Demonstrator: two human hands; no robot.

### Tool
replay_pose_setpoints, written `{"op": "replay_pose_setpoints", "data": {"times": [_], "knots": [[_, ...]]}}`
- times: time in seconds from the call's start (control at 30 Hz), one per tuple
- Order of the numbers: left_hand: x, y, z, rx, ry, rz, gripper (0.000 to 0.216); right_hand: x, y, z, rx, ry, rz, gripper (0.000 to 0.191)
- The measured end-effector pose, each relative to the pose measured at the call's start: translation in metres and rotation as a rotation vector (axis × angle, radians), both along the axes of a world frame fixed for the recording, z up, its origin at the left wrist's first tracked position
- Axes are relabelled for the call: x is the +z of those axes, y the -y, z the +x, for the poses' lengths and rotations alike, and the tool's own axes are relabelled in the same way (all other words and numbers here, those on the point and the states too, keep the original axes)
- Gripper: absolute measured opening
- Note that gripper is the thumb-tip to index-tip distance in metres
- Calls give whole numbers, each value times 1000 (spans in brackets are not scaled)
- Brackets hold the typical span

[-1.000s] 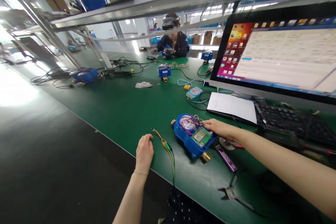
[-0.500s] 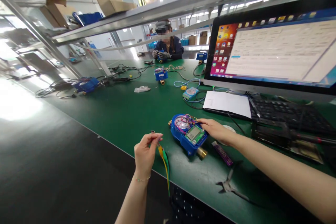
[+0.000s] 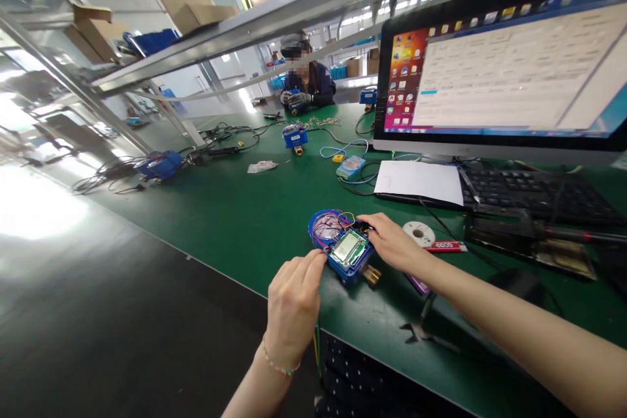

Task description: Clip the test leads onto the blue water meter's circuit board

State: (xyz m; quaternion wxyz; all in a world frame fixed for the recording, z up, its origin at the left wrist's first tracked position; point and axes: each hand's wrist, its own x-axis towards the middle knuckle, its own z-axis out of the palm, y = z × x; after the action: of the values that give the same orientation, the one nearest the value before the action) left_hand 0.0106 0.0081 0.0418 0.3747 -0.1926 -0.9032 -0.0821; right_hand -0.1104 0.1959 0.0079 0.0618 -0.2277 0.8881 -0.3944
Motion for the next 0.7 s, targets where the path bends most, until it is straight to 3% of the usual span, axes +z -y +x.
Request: {"op": "replay_pose_setpoints", "data": {"times": [0.23, 0.4, 0.5, 0.57, 0.7], "knots": [[-2, -7, -4, 64, 52, -34, 17, 13, 2, 23, 6, -136, -118, 39], [-1, -12, -8, 124, 67, -106, 20, 20, 5, 48, 102, -314, -220, 42], [4, -17, -11, 85, 71, -135, 24, 17, 10, 59, 97, -514, -216, 22], [8, -17, -11, 17, 109, -67, 20, 15, 13, 62, 71, -608, -212, 9], [15, -10, -10, -123, 312, 309, 9, 20, 16, 64, 55, -676, -259, 7]]}}
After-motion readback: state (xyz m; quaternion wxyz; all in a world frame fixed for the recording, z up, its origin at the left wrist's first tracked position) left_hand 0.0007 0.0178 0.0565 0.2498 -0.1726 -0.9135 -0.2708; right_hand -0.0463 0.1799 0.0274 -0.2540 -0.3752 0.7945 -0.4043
